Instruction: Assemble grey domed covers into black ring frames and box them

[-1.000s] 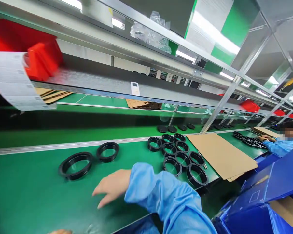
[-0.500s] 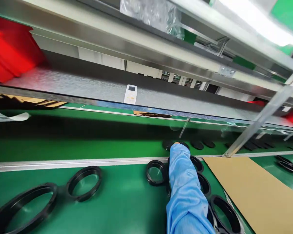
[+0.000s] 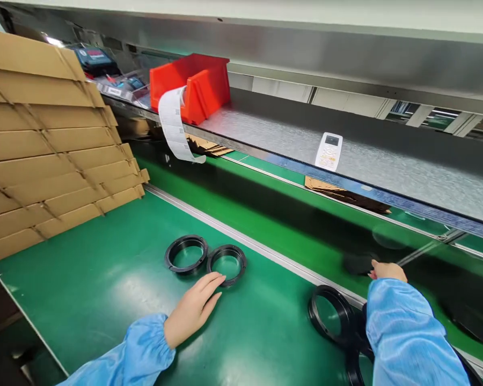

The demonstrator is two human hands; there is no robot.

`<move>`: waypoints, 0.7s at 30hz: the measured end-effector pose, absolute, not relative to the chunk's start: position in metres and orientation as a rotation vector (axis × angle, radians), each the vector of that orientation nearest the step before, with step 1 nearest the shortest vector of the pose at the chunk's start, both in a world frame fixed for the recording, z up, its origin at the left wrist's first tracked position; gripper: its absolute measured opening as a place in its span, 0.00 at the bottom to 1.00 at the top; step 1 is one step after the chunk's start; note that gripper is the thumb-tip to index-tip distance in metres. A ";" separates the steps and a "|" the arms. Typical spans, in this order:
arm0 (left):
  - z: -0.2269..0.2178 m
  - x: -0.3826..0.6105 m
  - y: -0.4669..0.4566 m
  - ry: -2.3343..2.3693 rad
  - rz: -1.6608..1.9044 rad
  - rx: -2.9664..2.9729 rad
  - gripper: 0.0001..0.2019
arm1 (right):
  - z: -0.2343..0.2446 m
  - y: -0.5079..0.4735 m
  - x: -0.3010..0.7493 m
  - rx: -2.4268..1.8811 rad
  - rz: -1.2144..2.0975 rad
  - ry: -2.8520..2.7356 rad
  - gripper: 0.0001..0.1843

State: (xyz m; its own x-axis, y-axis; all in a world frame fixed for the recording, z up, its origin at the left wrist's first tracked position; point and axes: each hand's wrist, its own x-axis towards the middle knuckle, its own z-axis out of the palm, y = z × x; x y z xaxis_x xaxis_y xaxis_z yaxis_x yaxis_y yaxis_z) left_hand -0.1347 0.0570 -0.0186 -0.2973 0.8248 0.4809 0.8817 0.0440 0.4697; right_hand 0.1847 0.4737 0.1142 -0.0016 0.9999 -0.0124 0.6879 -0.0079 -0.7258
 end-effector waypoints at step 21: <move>-0.032 -0.129 -0.011 -2.186 -2.213 -1.248 0.12 | 0.059 0.204 0.007 -1.162 0.968 -2.605 0.17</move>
